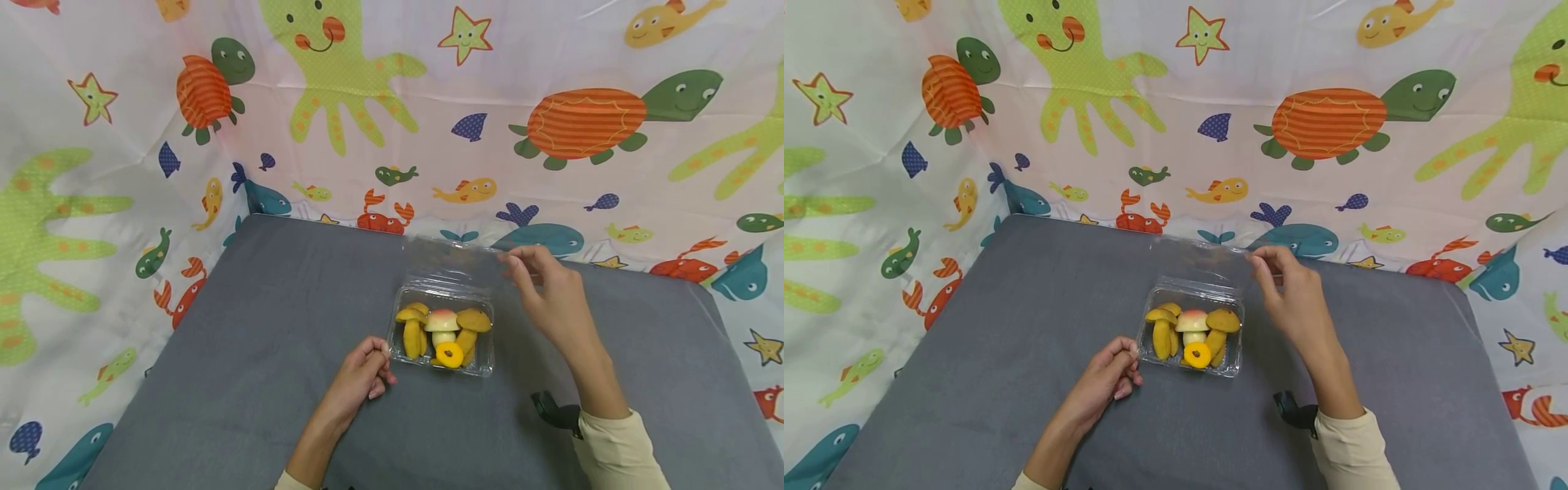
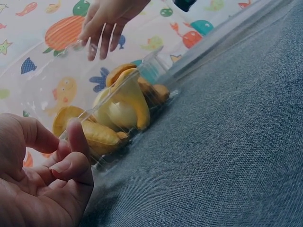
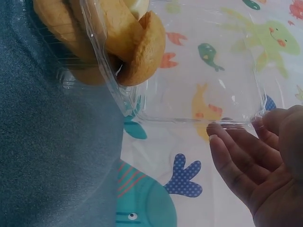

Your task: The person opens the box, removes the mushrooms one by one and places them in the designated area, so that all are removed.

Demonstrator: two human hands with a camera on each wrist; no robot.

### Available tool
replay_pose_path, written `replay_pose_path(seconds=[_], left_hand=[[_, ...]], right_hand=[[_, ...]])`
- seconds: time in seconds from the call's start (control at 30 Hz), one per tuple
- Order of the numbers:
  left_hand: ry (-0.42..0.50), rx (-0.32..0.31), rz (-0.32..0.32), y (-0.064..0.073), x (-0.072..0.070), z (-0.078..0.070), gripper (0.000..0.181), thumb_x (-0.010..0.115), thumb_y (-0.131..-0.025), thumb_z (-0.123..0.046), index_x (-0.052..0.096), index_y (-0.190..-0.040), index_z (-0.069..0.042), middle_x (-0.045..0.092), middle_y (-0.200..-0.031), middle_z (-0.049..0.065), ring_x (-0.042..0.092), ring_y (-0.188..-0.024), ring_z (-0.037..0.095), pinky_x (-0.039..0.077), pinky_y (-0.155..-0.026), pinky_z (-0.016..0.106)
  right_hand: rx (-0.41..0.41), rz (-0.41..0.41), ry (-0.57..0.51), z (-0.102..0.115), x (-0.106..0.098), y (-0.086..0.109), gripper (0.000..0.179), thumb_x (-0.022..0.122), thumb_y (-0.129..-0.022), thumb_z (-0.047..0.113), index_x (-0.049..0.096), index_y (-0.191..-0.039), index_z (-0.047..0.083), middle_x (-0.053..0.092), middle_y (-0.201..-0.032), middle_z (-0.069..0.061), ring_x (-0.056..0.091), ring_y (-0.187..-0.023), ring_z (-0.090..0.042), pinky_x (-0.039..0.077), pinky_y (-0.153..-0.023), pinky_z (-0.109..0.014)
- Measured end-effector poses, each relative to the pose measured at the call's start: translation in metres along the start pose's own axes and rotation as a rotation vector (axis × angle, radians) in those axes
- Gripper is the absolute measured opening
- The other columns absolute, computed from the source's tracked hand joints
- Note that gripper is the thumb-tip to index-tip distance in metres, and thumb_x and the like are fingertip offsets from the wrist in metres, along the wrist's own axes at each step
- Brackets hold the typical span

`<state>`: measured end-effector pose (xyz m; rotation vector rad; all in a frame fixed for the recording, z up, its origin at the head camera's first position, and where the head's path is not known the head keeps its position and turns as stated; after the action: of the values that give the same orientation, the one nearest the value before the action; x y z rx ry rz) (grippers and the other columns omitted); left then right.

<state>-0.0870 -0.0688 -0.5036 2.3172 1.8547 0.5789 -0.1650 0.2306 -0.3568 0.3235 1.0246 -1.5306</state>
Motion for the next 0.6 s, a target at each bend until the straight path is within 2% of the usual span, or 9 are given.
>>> replay_pose_path(seconds=[0.27,0.6], left_hand=[[-0.002,0.001,0.011,0.001,0.0,0.0,0.007,0.048,-0.107,-0.006,0.053,-0.11,-0.002,0.054,-0.091,0.007,0.065,-0.077,0.019,0.037,-0.052,0.019],[0.004,0.002,0.008,0.001,-0.001,0.0,0.007,0.048,-0.107,-0.006,0.053,-0.109,-0.002,0.055,-0.089,0.006,0.065,-0.076,0.019,0.038,-0.052,0.019]], right_hand=[[0.034,0.003,-0.023,-0.006,0.006,-0.003,0.025,0.066,-0.106,0.015,0.062,-0.129,0.005,0.078,-0.12,-0.009,0.079,-0.094,-0.027,0.061,-0.081,-0.049],[0.141,0.013,-0.035,-0.019,0.016,-0.007,0.033,0.069,-0.105,0.016,0.062,-0.136,0.007,0.078,-0.119,-0.009,0.079,-0.094,-0.026,0.062,-0.081,-0.047]])
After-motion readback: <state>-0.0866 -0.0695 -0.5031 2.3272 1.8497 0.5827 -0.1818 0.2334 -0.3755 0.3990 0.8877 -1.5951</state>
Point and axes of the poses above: each hand's wrist, its own y-axis away from the middle knuckle, its own x-axis out of the palm, z = x × y, the point moved 6 cm from there along -y, towards the middle knuckle
